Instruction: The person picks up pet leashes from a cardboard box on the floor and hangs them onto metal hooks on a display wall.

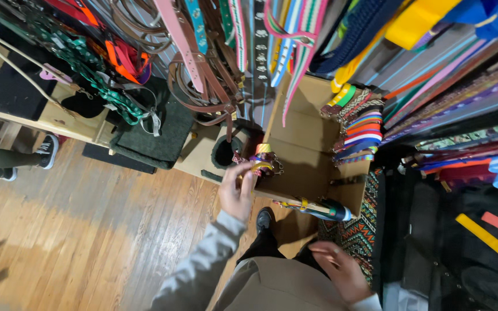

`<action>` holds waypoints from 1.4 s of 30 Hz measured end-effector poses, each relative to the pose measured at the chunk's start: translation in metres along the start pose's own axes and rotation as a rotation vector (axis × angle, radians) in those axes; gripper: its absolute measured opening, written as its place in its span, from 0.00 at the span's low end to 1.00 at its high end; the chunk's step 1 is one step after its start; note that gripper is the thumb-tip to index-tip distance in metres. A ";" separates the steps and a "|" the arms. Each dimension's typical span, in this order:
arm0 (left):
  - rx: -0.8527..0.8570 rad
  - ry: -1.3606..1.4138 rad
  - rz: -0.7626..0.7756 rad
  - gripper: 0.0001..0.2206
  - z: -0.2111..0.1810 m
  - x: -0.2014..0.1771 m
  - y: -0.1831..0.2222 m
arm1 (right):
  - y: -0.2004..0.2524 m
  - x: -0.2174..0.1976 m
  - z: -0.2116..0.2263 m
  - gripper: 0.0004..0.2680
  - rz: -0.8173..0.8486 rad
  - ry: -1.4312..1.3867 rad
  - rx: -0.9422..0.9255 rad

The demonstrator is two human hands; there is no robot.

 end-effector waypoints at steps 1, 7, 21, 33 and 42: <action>-0.142 0.087 0.012 0.10 -0.007 -0.003 0.012 | -0.001 0.004 0.004 0.09 0.015 -0.064 -0.110; -0.715 1.044 0.180 0.23 -0.039 0.029 0.094 | 0.002 0.027 0.060 0.28 0.115 -0.183 -0.271; -0.209 0.689 0.754 0.34 -0.180 0.037 0.148 | 0.063 -0.054 0.048 0.18 -0.200 -0.280 -0.497; -0.446 1.030 0.236 0.28 -0.190 0.100 0.122 | 0.121 -0.109 -0.004 0.06 -0.039 -0.007 -0.468; -0.486 0.997 0.519 0.23 -0.212 0.144 0.122 | 0.109 -0.133 -0.078 0.05 0.023 -0.061 -0.137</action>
Point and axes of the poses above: each hand's wrist, its own y-axis away from the middle knuckle, its own x-axis out of the palm, z = x × y, the point moved 1 cm from there along -y, towards the middle knuckle, and after that the axes turned 11 degrees about -z, right-handed, at the moved point
